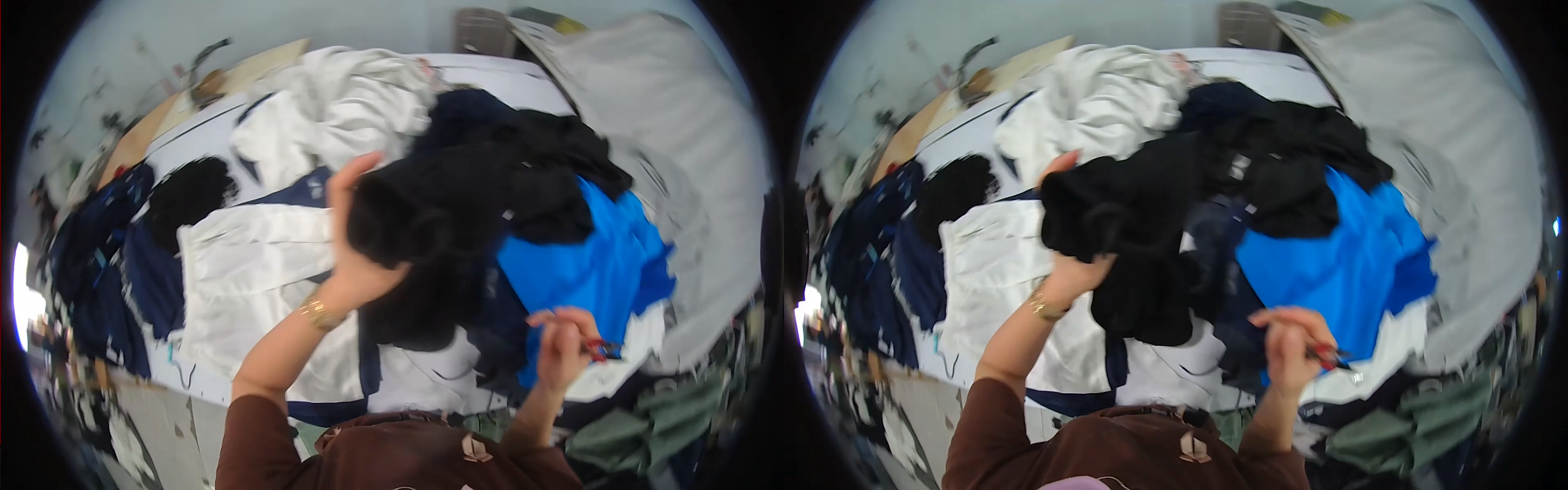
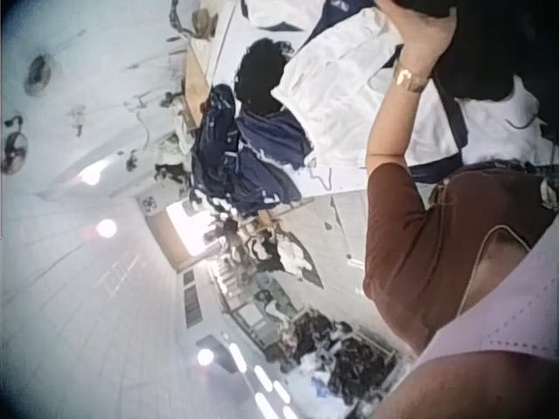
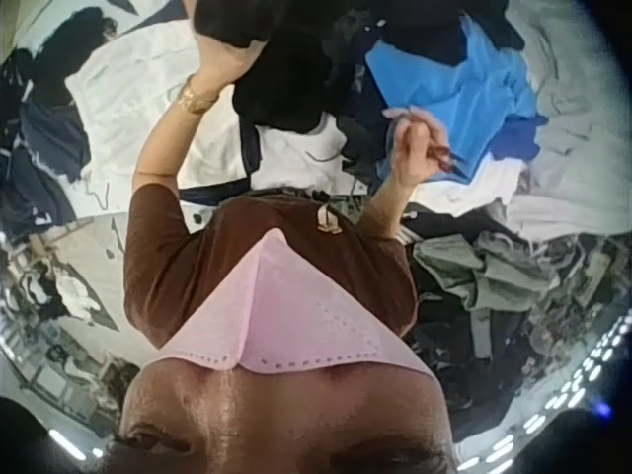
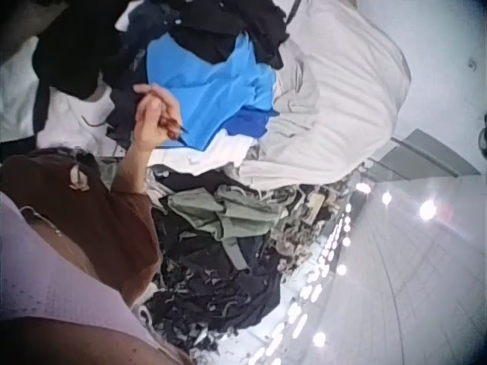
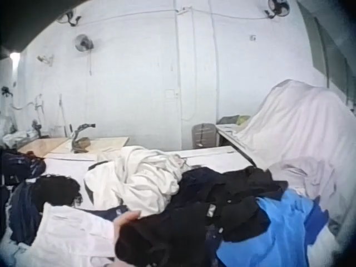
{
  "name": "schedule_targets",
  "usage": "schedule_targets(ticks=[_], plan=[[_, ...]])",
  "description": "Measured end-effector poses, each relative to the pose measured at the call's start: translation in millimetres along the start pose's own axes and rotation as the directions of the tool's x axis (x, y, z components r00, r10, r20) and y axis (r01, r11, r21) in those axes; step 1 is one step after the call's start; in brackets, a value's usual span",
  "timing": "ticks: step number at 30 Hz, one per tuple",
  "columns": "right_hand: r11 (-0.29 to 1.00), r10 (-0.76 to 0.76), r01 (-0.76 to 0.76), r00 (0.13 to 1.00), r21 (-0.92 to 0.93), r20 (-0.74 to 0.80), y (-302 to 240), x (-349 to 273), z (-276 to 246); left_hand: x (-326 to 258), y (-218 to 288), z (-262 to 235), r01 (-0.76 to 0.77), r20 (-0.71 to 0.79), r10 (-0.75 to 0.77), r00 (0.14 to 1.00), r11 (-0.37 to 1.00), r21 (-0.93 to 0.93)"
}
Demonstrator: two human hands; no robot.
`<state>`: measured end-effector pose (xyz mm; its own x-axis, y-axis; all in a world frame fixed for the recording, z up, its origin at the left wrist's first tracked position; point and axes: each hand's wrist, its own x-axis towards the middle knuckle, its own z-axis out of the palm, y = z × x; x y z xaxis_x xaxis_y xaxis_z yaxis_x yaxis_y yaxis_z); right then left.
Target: Manually trimming excess threads from various pairs of athletic shorts using thread nippers in a garment factory.
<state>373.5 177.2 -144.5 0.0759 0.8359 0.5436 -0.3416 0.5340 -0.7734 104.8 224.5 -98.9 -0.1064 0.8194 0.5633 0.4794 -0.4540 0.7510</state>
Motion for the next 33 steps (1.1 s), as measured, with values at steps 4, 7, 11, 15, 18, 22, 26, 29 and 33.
schedule_targets(ticks=[4, 7, 11, 15, 18, 22, 26, 29, 33], plan=[[0.996, 0.084, -0.086, 0.989, -0.010, -0.124, 10.0, -12.0, -21.7, -0.3, 14.5, 17.8, 0.001, -0.046, -0.009, 0.999, 0.987, -0.159], [0.998, 0.058, -0.055, 0.992, 0.033, -0.110, 17.7, -6.1, -16.1, 2.4, 17.6, 13.6, -0.240, -0.108, 0.214, 0.971, 0.871, -0.429], [0.999, 0.034, -0.034, 0.998, 0.007, -0.055, 29.3, 8.4, -11.3, -4.4, 16.3, -16.7, -0.185, -0.177, 0.132, 0.975, 0.924, -0.335], [0.995, 0.085, -0.085, 0.996, -0.052, -0.009, 34.8, 12.3, -13.3, 13.7, 2.8, -74.7, -0.178, -0.208, 0.212, 0.955, 0.969, 0.170], [0.992, 0.122, -0.122, 0.991, 0.006, 0.052, 37.8, 5.8, -18.6, 62.3, -9.5, -121.1, -0.178, -0.326, 0.360, 0.874, 0.862, 0.475], [0.978, 0.144, -0.151, 0.988, -0.145, -0.060, 42.6, 11.5, 14.2, 184.2, -45.7, -179.3, -0.467, -0.544, 0.617, 0.568, 0.786, 0.404], [0.964, 0.172, -0.179, 0.984, -0.195, -0.054, 58.7, 13.7, 19.7, 256.1, -70.4, -236.6, 0.106, -0.611, 0.391, 0.688, 0.779, 0.618], [0.946, 0.247, -0.239, 0.969, -0.219, 0.013, 68.4, 12.1, 24.7, 255.7, -107.8, -236.6, 0.349, -0.635, 0.189, 0.749, 0.702, 0.620], [0.951, 0.207, -0.182, 0.975, -0.249, 0.079, 82.6, 11.2, 42.8, 204.1, -172.2, -209.8, 0.105, -0.072, -0.078, 0.994, 0.598, 0.795]])
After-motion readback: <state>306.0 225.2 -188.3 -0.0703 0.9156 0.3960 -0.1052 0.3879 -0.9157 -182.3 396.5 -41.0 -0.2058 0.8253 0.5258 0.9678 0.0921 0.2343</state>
